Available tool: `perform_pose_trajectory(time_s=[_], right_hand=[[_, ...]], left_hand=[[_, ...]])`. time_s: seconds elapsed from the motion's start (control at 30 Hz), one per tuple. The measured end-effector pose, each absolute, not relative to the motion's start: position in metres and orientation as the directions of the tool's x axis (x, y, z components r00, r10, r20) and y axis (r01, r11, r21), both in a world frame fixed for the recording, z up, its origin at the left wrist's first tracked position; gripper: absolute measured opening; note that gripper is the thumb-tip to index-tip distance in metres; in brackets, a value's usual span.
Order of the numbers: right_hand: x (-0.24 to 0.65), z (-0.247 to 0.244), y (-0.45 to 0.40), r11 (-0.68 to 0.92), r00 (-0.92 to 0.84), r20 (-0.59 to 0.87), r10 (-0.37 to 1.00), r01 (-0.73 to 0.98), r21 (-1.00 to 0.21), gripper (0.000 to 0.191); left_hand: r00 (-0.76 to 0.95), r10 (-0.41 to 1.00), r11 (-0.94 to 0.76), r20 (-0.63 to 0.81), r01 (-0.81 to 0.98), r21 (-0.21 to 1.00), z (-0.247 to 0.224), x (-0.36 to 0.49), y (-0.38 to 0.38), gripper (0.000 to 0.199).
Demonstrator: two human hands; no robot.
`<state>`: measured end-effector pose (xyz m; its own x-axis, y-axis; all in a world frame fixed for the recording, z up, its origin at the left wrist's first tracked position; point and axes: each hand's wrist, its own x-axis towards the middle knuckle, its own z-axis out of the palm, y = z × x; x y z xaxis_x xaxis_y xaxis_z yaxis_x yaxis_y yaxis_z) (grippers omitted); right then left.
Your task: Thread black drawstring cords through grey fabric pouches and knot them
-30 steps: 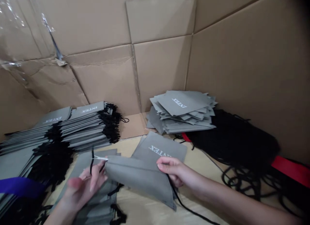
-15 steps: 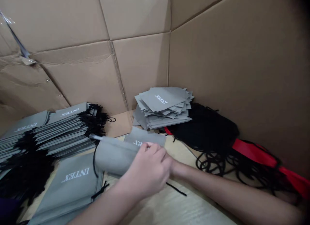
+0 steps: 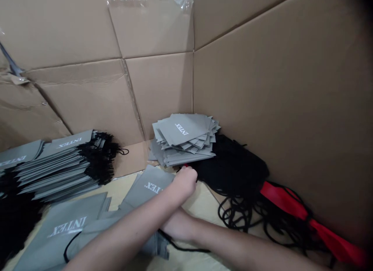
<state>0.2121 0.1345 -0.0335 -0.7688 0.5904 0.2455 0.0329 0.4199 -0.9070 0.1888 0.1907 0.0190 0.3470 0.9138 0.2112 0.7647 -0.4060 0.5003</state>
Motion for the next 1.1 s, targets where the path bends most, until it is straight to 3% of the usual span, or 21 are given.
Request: perform_pose_trajectory(time_s=[0.2, 0.27, 0.3, 0.37, 0.5, 0.57, 0.67, 0.7, 0.87, 0.97, 1.1], right_hand=[[0.218, -0.018, 0.131, 0.507, -0.761, 0.249, 0.599, 0.121, -0.853, 0.036], [0.218, -0.015, 0.132, 0.536, -0.781, 0.223, 0.583, 0.164, -0.828, 0.026], [0.218, -0.014, 0.133, 0.545, -0.789, 0.206, 0.579, 0.187, -0.817, 0.023], [0.218, -0.013, 0.135, 0.534, -0.79, 0.164, 0.59, 0.23, -0.813, 0.023], [0.219, -0.012, 0.136, 0.423, -0.782, 0.081, 0.618, 0.244, -0.873, 0.025], [0.219, -0.01, 0.137, 0.393, -0.796, 0.058, 0.603, 0.233, -0.89, 0.028], [0.218, -0.008, 0.139, 0.411, -0.822, 0.06, 0.567, 0.219, -0.885, 0.03], [0.217, -0.008, 0.14, 0.421, -0.827, 0.067, 0.558, 0.212, -0.882, 0.031], [0.212, -0.013, 0.145, 0.281, -0.818, -0.012, 0.575, 0.211, -0.936, 0.039], [0.211, -0.017, 0.147, 0.243, -0.795, -0.009, 0.607, 0.196, -0.95, 0.04], [0.21, -0.021, 0.151, 0.195, -0.747, 0.003, 0.665, 0.17, -0.966, 0.045]], left_hand=[[0.404, 0.868, -0.477, 0.289, 0.513, 0.714, 0.047, 0.156, 0.154, 0.012], [0.366, 0.88, -0.341, 0.301, 0.047, 0.939, 0.063, 0.131, 0.134, 0.007], [0.355, 0.889, -0.252, 0.29, -0.15, 0.956, 0.07, 0.116, 0.123, 0.007], [0.237, 0.926, -0.184, 0.294, -0.398, 0.899, 0.084, 0.082, 0.101, 0.01], [-0.172, 0.915, -0.381, 0.366, -0.669, 0.638, 0.099, 0.005, 0.061, 0.016], [-0.324, 0.864, -0.502, 0.386, -0.62, 0.603, 0.096, -0.032, 0.048, 0.012], [-0.513, 0.743, -0.607, 0.43, -0.246, 0.756, 0.073, -0.078, 0.037, 0.021], [-0.555, 0.71, -0.561, 0.434, -0.073, 0.824, 0.062, -0.088, 0.036, 0.021], [-0.547, 0.773, -0.296, 0.322, 0.138, 0.945, 0.019, -0.099, 0.033, 0.018], [-0.474, 0.829, -0.265, 0.297, 0.135, 0.955, 0.014, -0.085, 0.031, 0.022], [-0.433, 0.87, -0.269, 0.237, -0.012, 0.963, 0.017, -0.069, 0.029, 0.03]])
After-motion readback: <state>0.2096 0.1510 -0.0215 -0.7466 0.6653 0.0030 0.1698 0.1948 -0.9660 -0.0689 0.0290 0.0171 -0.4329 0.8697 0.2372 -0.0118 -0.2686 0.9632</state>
